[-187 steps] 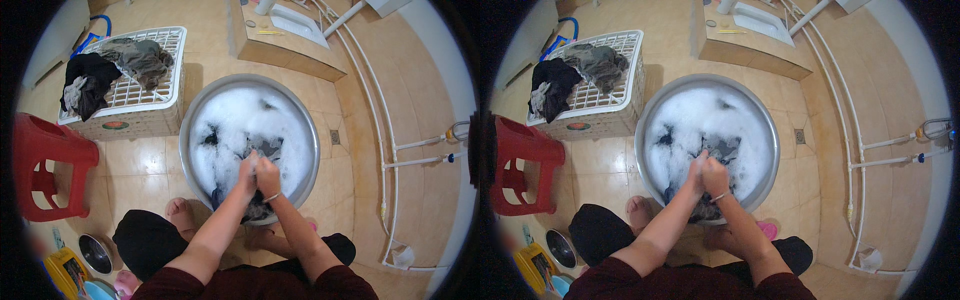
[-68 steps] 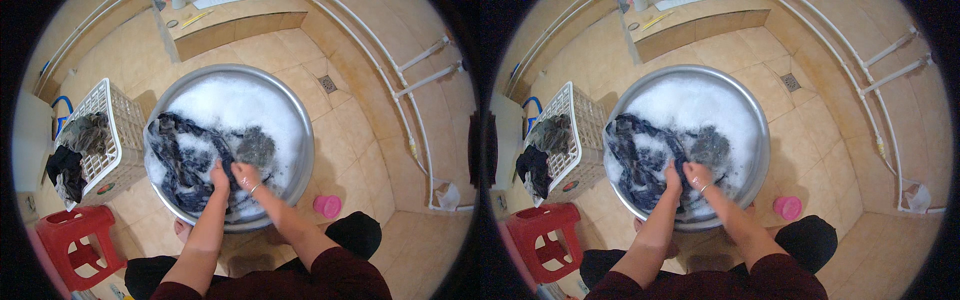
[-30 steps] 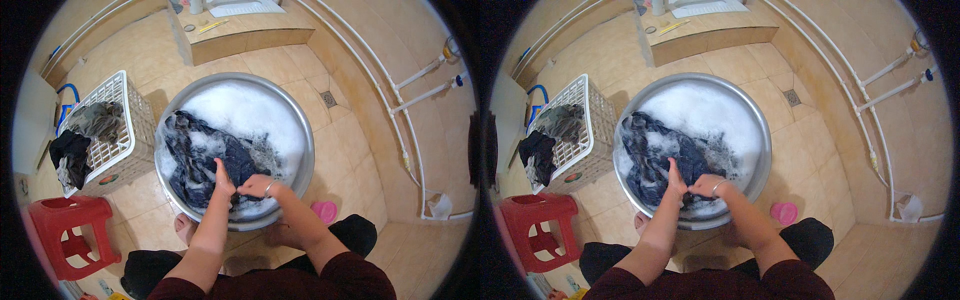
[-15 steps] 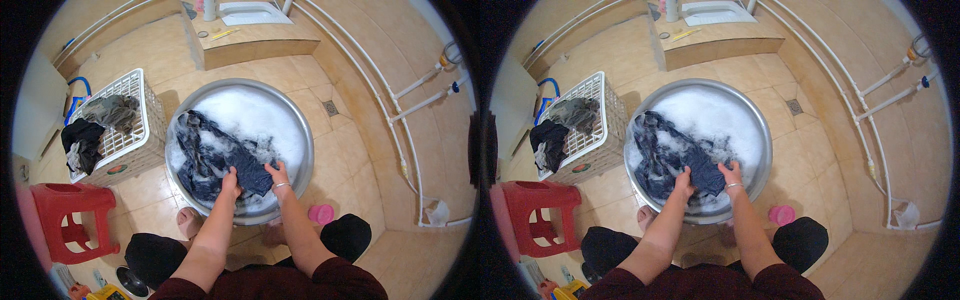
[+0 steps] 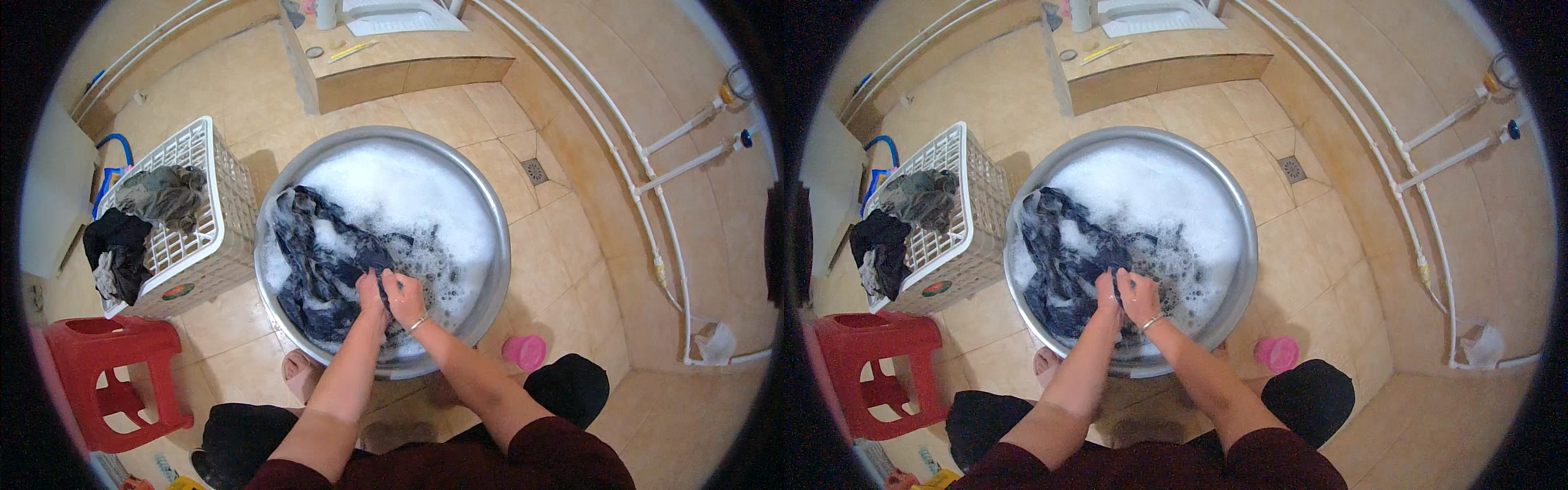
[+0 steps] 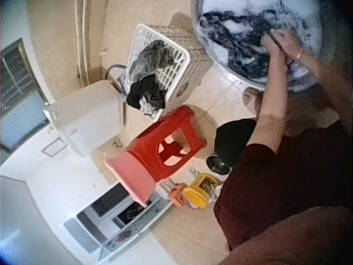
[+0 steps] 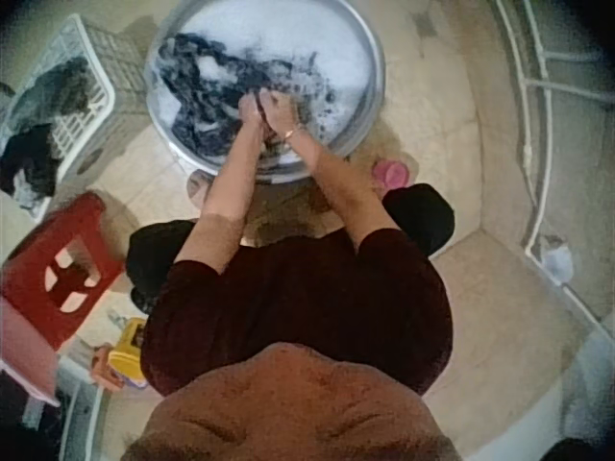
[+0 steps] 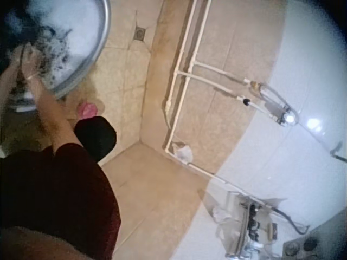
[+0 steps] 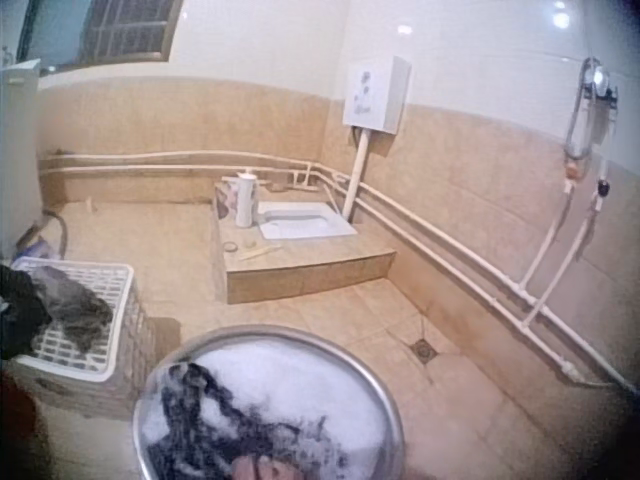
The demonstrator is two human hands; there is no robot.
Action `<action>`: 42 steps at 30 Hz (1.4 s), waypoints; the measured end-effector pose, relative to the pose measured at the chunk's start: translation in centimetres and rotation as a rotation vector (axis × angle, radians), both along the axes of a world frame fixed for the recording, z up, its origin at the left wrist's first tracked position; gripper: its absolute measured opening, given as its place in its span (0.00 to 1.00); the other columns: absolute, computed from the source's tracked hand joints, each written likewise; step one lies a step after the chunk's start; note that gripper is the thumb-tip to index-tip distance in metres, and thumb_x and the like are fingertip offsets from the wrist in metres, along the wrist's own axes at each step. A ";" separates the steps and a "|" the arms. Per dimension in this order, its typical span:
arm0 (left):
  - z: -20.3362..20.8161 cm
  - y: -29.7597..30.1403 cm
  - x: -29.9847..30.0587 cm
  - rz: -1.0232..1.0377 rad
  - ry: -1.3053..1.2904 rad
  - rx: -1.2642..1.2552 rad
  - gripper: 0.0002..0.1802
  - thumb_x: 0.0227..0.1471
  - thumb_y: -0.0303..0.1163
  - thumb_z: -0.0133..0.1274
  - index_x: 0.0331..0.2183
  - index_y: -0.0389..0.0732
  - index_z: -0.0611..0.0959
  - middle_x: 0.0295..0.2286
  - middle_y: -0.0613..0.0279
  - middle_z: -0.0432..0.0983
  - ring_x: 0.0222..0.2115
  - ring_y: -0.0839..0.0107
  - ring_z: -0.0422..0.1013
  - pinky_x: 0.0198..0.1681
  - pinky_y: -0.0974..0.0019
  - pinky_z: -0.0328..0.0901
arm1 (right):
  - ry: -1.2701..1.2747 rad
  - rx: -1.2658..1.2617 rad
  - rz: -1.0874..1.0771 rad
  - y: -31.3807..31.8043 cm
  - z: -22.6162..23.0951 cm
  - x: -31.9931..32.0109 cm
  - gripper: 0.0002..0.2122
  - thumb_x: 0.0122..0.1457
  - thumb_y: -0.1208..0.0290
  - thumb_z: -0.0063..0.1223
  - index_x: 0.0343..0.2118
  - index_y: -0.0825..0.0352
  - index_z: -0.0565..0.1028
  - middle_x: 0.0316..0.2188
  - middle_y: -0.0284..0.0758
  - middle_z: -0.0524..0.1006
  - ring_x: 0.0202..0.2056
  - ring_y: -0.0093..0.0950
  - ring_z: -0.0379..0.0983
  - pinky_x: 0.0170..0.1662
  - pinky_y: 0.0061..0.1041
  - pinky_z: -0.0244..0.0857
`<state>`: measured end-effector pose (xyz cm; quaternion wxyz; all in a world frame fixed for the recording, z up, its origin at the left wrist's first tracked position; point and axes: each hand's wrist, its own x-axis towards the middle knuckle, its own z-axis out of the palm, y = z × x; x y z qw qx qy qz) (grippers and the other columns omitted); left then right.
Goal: The person washes dark clothing by hand in a basin of soapy water, scrubbing the fabric against itself and lifting it to check.
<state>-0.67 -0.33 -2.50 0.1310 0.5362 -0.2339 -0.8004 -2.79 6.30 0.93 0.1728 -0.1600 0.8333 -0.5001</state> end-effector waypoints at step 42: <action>-5.0 -1.1 0.4 -0.166 -0.049 -0.015 0.14 0.47 0.36 0.39 0.31 0.35 0.71 0.28 0.58 0.68 0.28 0.65 0.65 0.31 0.65 0.60 | 0.155 0.339 -0.011 3.4 -9.4 -5.8 0.21 0.48 0.51 0.39 0.31 0.67 0.67 0.33 0.45 0.67 0.38 0.42 0.62 0.39 0.32 0.56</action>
